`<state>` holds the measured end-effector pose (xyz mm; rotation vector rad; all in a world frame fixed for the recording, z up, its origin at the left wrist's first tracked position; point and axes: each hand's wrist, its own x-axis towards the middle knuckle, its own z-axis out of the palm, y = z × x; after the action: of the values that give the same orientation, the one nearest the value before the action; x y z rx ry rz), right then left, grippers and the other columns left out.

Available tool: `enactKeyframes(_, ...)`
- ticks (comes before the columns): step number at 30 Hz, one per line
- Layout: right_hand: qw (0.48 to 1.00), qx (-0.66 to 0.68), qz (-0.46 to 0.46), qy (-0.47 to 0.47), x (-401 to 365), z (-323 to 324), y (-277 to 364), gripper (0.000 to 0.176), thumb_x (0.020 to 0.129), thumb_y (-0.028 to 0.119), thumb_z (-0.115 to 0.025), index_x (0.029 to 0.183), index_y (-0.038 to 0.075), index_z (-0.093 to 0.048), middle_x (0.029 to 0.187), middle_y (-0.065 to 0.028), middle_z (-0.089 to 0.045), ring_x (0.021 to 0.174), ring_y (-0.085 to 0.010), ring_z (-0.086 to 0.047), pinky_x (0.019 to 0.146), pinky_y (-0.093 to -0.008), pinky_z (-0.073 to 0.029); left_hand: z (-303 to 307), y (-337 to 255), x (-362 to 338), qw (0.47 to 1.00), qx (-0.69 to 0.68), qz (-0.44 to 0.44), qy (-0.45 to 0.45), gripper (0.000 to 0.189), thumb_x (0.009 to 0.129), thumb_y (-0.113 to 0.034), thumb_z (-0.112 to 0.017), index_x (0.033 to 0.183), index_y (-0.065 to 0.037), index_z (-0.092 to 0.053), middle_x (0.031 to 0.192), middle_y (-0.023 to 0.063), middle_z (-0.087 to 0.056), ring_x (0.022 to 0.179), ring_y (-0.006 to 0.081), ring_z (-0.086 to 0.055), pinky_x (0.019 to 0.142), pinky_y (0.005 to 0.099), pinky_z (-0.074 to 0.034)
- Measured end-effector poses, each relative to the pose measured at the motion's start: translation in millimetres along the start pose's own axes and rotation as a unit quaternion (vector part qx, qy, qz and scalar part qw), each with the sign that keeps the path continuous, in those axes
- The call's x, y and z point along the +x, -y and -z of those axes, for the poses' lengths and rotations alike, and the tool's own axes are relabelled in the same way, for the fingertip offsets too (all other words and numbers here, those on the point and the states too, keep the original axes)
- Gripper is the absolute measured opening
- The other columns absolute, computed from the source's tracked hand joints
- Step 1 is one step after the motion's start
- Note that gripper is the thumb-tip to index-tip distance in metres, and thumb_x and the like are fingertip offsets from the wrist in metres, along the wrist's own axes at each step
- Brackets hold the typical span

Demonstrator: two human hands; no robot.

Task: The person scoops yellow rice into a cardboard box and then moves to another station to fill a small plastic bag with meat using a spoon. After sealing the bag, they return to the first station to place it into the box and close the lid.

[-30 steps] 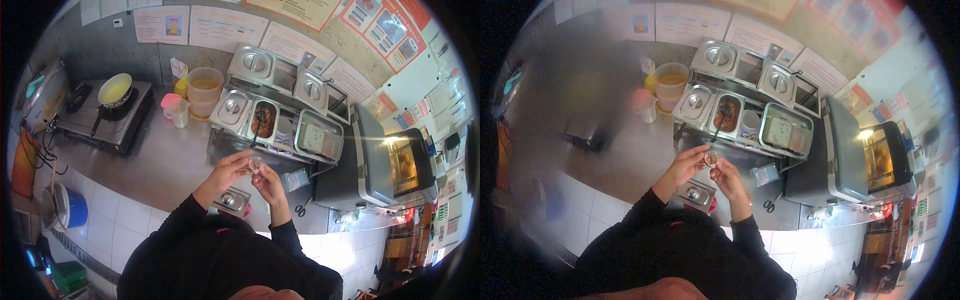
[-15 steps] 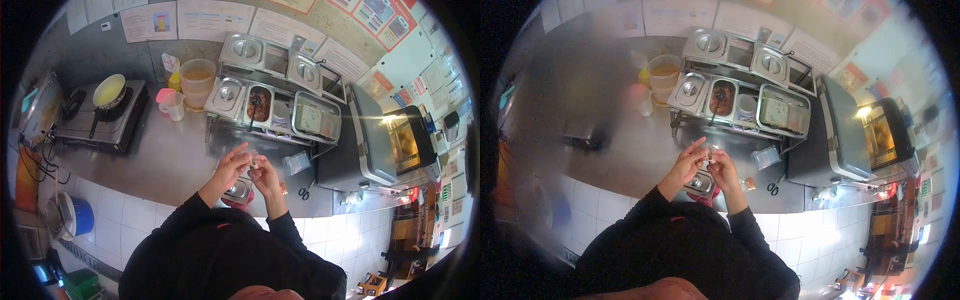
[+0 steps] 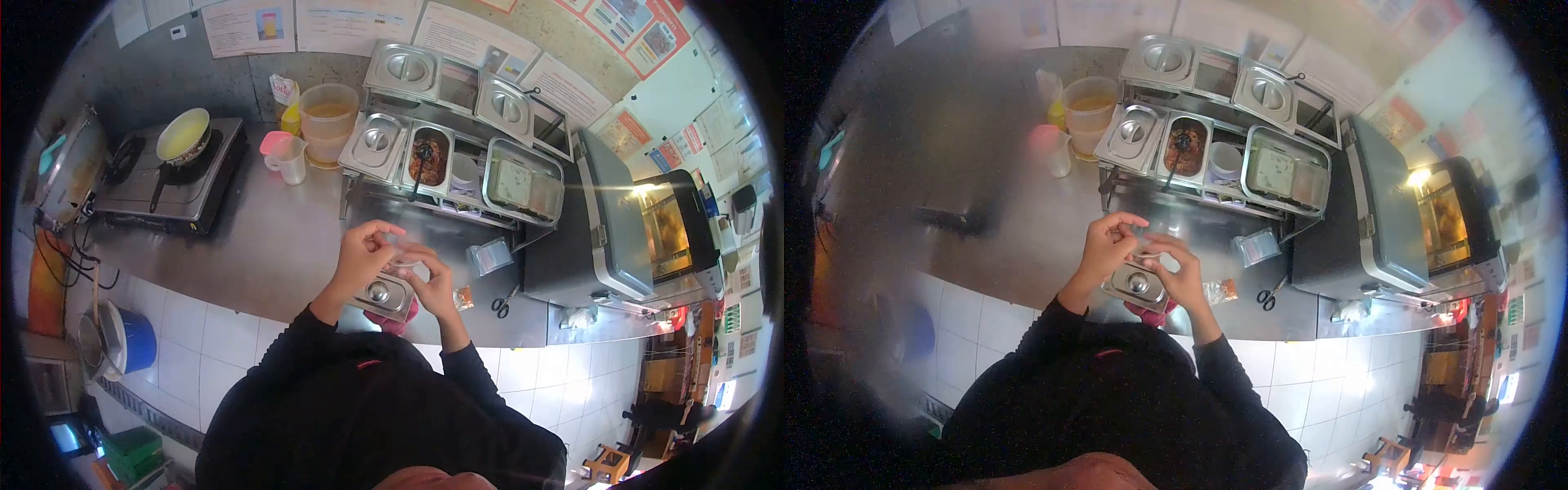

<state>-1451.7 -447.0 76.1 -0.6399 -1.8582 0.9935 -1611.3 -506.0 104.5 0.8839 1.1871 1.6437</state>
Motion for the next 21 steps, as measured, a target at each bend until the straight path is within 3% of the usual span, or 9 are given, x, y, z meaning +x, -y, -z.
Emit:
enactKeyframes(1, 0.998, 0.031, -0.003, 0.049, -1.8, 0.2, -2.3, 0.016, 0.085, 0.011, -0.069, 0.097, 0.0, -0.068, 0.086, -0.0087, -0.07, 0.082, -0.0149, -0.065, 0.075, -0.0277, -0.05, 2.5, 1.6, 1.8, 1.0, 0.0, -0.001, -0.001, 0.028, 0.073, 0.009, -0.056, 0.095, -0.002, -0.07, 0.074, -0.0004, -0.056, 0.056, 0.0036, -0.052, 0.048, 0.0183, -0.04)
enactKeyframes(2, 0.998, 0.033, -0.002, 0.051, -5.9, 0.3, -3.5, 0.016, 0.085, 0.011, -0.069, 0.097, 0.0, -0.068, 0.086, -0.0087, -0.07, 0.082, -0.0149, -0.065, 0.075, -0.0277, -0.05, 6.6, 5.0, 3.6, 0.992, 0.086, -0.094, -0.008, 0.026, 0.075, 0.007, -0.057, 0.095, -0.003, -0.07, 0.075, 0.0014, -0.058, 0.056, 0.0052, -0.054, 0.047, 0.0198, -0.04)
enactKeyframes(4, 0.977, 0.097, -0.185, 0.047, -12.9, -1.5, -1.5, 0.016, 0.088, 0.009, -0.065, 0.1, -0.001, -0.068, 0.088, -0.008, -0.071, 0.083, -0.0152, -0.066, 0.078, -0.0289, -0.052, 5.1, -1.1, 4.5, 0.967, 0.173, -0.185, -0.017, 0.024, 0.077, 0.005, -0.058, 0.096, -0.004, -0.07, 0.076, 0.0032, -0.059, 0.055, 0.0069, -0.055, 0.045, 0.0214, -0.039)
enactKeyframes(6, 0.97, 0.108, -0.206, 0.068, -12.2, 0.4, 10.9, 0.017, 0.089, 0.009, -0.064, 0.101, -0.002, -0.068, 0.087, -0.0083, -0.071, 0.081, -0.0145, -0.066, 0.076, -0.028, -0.052, -7.7, -22.6, 1.3, 0.873, 0.283, -0.393, -0.058, 0.007, 0.081, -0.013, -0.068, 0.086, -0.009, -0.071, 0.064, 0.0053, -0.057, 0.047, 0.0142, -0.054, 0.045, 0.0288, -0.04)
enactKeyframes(9, 0.969, 0.095, -0.204, 0.097, -10.8, 3.3, 28.7, 0.018, 0.089, 0.009, -0.063, 0.102, -0.003, -0.068, 0.087, -0.0095, -0.072, 0.077, -0.0132, -0.067, 0.07, -0.0261, -0.052, 10.3, 9.0, 1.9, 0.845, 0.433, -0.315, -0.003, 0.022, 0.079, -0.03, -0.074, 0.075, -0.009, -0.069, 0.054, 0.0049, -0.051, 0.044, 0.0214, -0.05, 0.045, 0.0321, -0.04)
enactKeyframes(13, 0.973, 0.049, -0.18, 0.133, -10.0, 12.6, 31.8, 0.017, 0.089, 0.011, -0.065, 0.099, -0.003, -0.068, 0.088, -0.0079, -0.071, 0.079, -0.0085, -0.065, 0.072, -0.023, -0.05, 14.5, -0.7, 2.7, 0.846, 0.437, -0.306, 0.0, 0.028, 0.077, -0.031, -0.077, 0.069, -0.007, -0.066, 0.047, 0.0032, -0.046, 0.043, 0.0151, -0.051, 0.045, 0.0312, -0.039)
enactKeyframes(15, 0.971, 0.067, -0.2, 0.116, -9.8, 15.6, 34.6, 0.018, 0.09, 0.009, -0.064, 0.102, -0.003, -0.068, 0.088, -0.0089, -0.071, 0.08, -0.0095, -0.066, 0.07, -0.0232, -0.051, 19.7, -9.4, 2.1, 0.929, 0.362, -0.063, 0.056, 0.026, 0.078, -0.029, -0.077, 0.074, -0.005, -0.068, 0.055, 0.0024, -0.057, 0.052, 0.008, -0.056, 0.05, 0.028, -0.043)
enactKeyframes(18, 0.969, 0.118, -0.206, 0.061, -10.5, 17.8, 30.4, 0.018, 0.09, 0.009, -0.063, 0.102, -0.003, -0.067, 0.089, -0.0096, -0.071, 0.081, -0.0108, -0.066, 0.071, -0.0233, -0.05, 19.2, 0.1, -3.3, 0.991, 0.102, -0.045, 0.069, 0.022, 0.083, -0.022, -0.075, 0.085, -0.001, -0.07, 0.068, 0.0027, -0.065, 0.064, 0.0051, -0.059, 0.058, 0.024, -0.047)
enactKeyframes(21, 0.974, 0.142, -0.175, 0.023, -11.7, 17.6, 29.8, 0.016, 0.091, 0.01, -0.062, 0.099, -0.003, -0.066, 0.089, -0.0087, -0.07, 0.082, -0.0114, -0.066, 0.074, -0.0237, -0.049, 6.9, 6.6, -14.7, 0.999, -0.025, -0.009, 0.033, 0.02, 0.088, -0.016, -0.069, 0.095, 0.002, -0.07, 0.078, 0.0038, -0.067, 0.071, 0.0075, -0.06, 0.067, 0.0226, -0.049)
